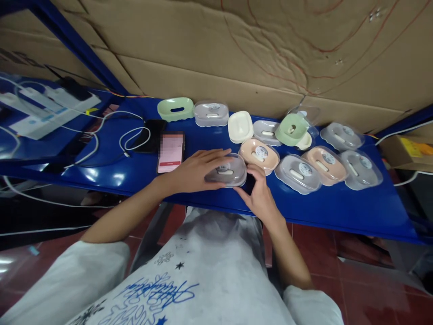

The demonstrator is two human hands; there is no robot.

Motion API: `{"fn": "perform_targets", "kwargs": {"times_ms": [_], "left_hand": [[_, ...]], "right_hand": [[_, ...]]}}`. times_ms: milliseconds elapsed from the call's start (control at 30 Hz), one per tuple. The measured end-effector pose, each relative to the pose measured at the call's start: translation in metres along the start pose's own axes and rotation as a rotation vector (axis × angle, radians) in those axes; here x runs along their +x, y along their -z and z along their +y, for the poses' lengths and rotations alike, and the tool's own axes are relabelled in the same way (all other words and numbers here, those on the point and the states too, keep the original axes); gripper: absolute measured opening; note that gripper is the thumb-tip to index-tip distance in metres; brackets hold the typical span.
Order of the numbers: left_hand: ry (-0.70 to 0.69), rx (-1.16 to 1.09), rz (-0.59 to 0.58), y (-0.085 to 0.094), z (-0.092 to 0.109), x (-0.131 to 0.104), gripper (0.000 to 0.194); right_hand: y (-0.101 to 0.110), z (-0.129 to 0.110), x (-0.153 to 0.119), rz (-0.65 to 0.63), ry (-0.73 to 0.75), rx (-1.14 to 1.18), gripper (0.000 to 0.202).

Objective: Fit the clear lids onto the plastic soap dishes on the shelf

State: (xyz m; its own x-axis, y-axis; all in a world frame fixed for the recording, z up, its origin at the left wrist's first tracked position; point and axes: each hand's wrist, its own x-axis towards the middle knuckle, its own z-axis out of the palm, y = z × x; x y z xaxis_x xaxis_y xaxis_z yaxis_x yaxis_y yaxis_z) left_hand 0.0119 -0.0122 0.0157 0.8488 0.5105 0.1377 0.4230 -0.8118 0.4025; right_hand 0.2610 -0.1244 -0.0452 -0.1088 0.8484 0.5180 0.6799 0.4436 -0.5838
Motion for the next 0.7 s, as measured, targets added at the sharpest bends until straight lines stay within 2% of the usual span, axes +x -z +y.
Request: {"fn": "perform_targets", "kwargs": {"times_ms": [100, 167, 233, 300, 400, 700], "left_hand": [[-0.022, 0.054, 0.007, -0.014, 0.001, 0.000, 0.072], [-0.034, 0.075, 0.022, -0.021, 0.000, 0.001, 0.075], [-0.038, 0.092, 0.038, -0.026, -0.001, 0.000, 0.080], [-0.029, 0.102, 0.049, -0.029, -0.001, 0.000, 0.083], [0.002, 0.112, 0.057, -0.029, 0.000, 0.001, 0.078], [0.003, 0.149, 0.048, -0.019, 0.006, 0.006, 0.077]], "right_hand": [[0.002, -0.003, 0.001, -0.084, -0.012, -0.066, 0.085], [0.004, -0.005, 0.002, -0.174, -0.028, -0.110, 0.081], [0.005, -0.007, 0.002, -0.208, -0.024, -0.134, 0.081], [0.005, -0.008, 0.002, -0.191, -0.011, -0.157, 0.082], [0.005, -0.008, 0.000, -0.165, 0.004, -0.198, 0.081], [0.008, -0.010, 0.001, -0.136, -0.017, -0.164, 0.080]]}}
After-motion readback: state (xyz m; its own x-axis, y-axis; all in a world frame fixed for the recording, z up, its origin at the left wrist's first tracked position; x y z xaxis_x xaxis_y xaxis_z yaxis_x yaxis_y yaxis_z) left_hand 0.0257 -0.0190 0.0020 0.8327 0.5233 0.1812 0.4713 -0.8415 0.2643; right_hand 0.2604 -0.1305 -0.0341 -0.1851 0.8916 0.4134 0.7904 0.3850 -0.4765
